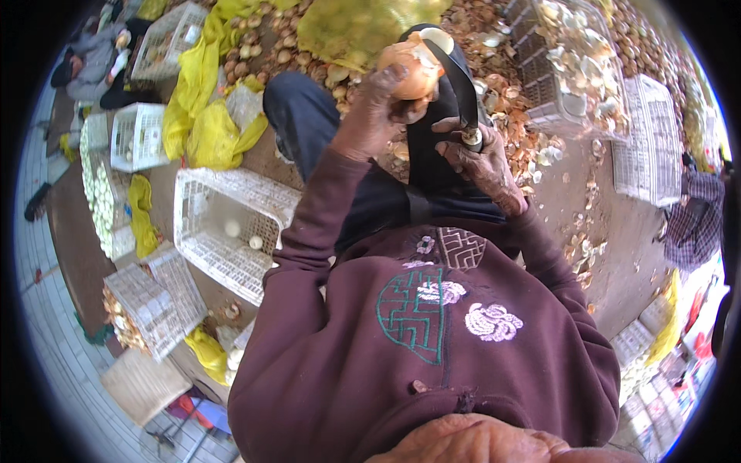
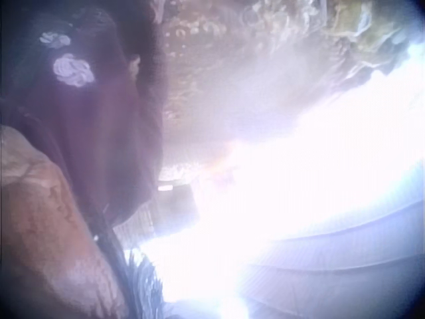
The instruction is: The person sits on the floor and peels multiple onions using a knife, removing the outer skin and placing the peeled onions into a white plastic crate. The person repeatedly picks up new onions from a pile and continues peeling them.
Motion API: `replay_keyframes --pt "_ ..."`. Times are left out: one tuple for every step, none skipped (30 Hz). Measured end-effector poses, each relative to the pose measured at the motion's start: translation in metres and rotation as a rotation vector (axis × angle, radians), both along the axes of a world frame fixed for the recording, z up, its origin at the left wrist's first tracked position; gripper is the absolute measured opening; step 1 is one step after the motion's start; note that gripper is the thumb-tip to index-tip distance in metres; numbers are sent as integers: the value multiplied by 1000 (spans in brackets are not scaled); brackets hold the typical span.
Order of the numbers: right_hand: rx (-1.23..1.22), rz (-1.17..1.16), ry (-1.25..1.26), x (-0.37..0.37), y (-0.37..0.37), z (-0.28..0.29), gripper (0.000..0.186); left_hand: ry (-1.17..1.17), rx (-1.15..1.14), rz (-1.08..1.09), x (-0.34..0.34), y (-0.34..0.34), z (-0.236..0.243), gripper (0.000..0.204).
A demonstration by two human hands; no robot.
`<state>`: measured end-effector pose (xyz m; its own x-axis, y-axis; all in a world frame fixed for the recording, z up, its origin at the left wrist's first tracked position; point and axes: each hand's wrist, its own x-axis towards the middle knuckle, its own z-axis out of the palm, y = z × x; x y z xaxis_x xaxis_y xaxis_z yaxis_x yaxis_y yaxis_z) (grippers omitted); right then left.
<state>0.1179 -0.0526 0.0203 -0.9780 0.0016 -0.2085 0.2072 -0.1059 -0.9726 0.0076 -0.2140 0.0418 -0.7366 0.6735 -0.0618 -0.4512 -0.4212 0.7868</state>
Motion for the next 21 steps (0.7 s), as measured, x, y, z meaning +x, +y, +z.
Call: replay_keyframes --pt "-17 -42 32 1 4 5 26 -26 -50 9 -2 3 7 53" --pt "-34 -84 63 1 9 6 29 -51 -101 19 -4 7 13 53" --pt "-106 -129 80 -3 17 3 31 -22 -132 -59 -11 6 11 53" --pt "-184 -174 95 -8 22 5 34 11 -217 -79 -12 9 14 53" --pt "-96 -169 156 -14 26 14 40 46 -301 -96 -11 13 20 53" --pt "-145 -220 225 -20 24 25 39 81 -382 -115 -11 19 25 53" --pt "-166 -272 199 -27 24 23 38 92 -400 -167 -11 24 27 52" --pt "-186 -324 174 -33 26 20 38 102 -412 -199 -8 30 29 51" --pt "-218 -344 187 -36 25 22 33 110 -430 -224 -5 34 32 50" --pt "-218 -365 177 -35 30 21 30 119 -448 -249 -3 38 35 48" --pt "-217 -387 169 -34 35 20 28 153 -414 -319 -8 41 37 46" --pt "-215 -404 159 -33 40 18 26 131 -398 -376 -11 44 37 45" --pt "-309 -475 173 -32 43 16 22 110 -381 -434 -14 48 36 44" --pt "-377 -499 192 -31 47 14 17 89 -364 -494 -16 53 36 43" --pt "-357 -541 254 -30 52 15 15 45 -312 -503 -18 60 37 40" --pt "-335 -583 318 -29 56 16 13 48 -261 -390 -14 69 36 40" --pt "-285 -617 343 -25 64 18 14 50 -208 -278 -6 80 34 40" --pt "-236 -647 366 -21 72 21 15 49 -156 -162 1 90 31 41" --pt "34 -691 526 -21 75 29 15 28 -71 -96 6 100 21 43" --pt "74 -620 573 -19 80 34 15 48 -90 -58 14 110 16 43" --pt "359 -603 642 -17 89 33 15 39 -32 -93 16 119 10 44"
